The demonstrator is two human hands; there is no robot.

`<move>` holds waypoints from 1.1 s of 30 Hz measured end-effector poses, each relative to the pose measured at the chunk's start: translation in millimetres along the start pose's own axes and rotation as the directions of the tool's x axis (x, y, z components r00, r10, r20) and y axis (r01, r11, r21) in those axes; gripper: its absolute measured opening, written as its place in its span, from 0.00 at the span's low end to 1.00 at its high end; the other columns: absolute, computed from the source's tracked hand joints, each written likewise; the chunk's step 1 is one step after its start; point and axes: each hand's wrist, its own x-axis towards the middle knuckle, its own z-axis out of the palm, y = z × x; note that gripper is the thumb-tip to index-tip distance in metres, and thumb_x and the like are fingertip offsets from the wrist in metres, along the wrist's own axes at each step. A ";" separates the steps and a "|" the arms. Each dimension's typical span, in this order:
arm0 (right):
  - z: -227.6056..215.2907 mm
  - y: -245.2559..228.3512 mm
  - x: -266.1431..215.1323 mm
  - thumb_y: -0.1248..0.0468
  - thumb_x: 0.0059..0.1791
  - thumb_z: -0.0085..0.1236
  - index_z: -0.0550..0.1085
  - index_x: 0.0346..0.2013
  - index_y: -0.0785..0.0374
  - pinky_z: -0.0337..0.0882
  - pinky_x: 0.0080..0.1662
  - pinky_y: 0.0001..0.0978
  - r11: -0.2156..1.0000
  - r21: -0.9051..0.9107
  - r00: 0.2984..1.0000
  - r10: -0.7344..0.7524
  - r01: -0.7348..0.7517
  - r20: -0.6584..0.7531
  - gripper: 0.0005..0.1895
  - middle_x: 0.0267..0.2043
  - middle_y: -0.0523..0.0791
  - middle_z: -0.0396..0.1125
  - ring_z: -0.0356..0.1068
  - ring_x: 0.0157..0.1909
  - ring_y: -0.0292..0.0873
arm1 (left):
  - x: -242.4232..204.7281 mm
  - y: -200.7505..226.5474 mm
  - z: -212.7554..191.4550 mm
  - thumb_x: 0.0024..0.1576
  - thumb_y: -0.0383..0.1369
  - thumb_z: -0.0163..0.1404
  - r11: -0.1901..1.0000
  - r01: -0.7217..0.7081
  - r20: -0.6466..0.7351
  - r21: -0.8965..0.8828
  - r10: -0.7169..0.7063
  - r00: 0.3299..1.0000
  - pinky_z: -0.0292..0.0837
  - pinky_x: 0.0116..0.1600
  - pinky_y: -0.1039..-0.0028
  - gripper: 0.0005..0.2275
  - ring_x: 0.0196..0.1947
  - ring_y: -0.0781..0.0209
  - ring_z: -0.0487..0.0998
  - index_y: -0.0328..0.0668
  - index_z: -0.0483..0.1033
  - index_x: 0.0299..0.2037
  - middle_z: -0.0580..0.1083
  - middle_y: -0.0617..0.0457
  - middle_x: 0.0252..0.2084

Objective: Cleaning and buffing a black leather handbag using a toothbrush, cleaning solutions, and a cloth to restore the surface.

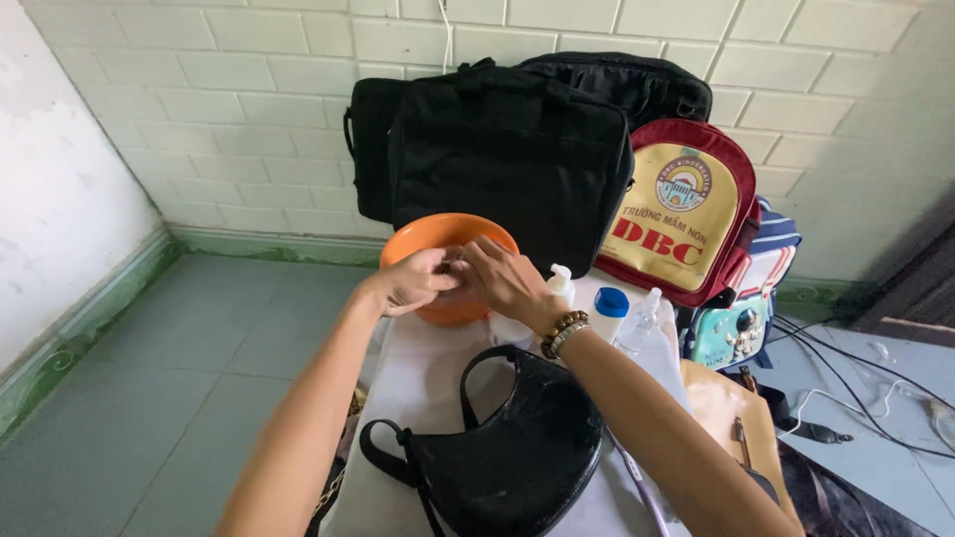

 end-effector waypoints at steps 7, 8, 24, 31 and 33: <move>45.1 19.8 22.6 0.39 0.58 0.31 0.70 0.29 0.54 0.76 0.38 0.49 0.916 0.053 0.917 0.396 -0.398 0.046 0.29 0.29 0.44 0.69 0.76 0.36 0.56 | 27.3 -21.2 12.9 0.50 0.32 0.50 0.369 0.064 -0.150 0.927 0.209 0.966 0.74 0.44 0.52 0.09 0.40 0.35 0.81 0.32 0.78 0.32 0.78 0.37 0.30; 54.6 24.8 29.7 0.37 0.57 0.30 0.73 0.28 0.55 0.76 0.38 0.47 0.884 0.053 0.885 0.463 -0.465 0.049 0.33 0.27 0.45 0.71 0.77 0.37 0.55 | 30.1 -25.6 12.7 0.49 0.33 0.55 0.233 0.125 -0.165 0.965 0.161 0.973 0.76 0.48 0.55 0.09 0.44 0.40 0.82 0.35 0.79 0.35 0.79 0.40 0.34; 111.2 55.4 47.0 0.46 0.59 0.33 0.69 0.48 0.62 0.74 0.46 0.56 0.809 0.229 0.825 0.563 -0.541 -0.041 0.24 0.41 0.57 0.73 0.75 0.45 0.65 | 20.3 -6.6 -4.4 0.65 0.44 0.32 0.547 0.217 -0.318 0.808 0.095 0.943 0.74 0.47 0.48 0.22 0.42 0.32 0.81 0.33 0.76 0.38 0.79 0.34 0.34; 41.3 -4.9 14.5 0.62 0.51 0.48 0.50 0.72 0.65 0.78 0.46 0.46 0.982 -0.183 0.994 0.015 -0.035 -0.111 0.36 0.62 0.55 0.56 0.68 0.57 0.55 | 7.9 32.6 -5.3 0.66 0.53 0.36 0.939 0.259 -0.115 0.227 -0.239 0.964 0.39 0.21 0.82 0.20 0.14 0.76 0.42 0.56 0.54 0.24 0.46 0.71 0.18; 54.7 14.9 20.1 0.57 0.49 0.52 0.54 0.68 0.67 0.78 0.42 0.50 0.997 -0.068 0.997 -0.031 0.027 -0.065 0.36 0.52 0.52 0.57 0.68 0.52 0.57 | -2.5 48.2 -3.1 0.63 0.40 0.29 0.954 0.294 0.168 -0.051 -0.283 0.944 0.37 0.22 0.85 0.11 0.16 0.80 0.43 0.50 0.51 0.29 0.42 0.74 0.21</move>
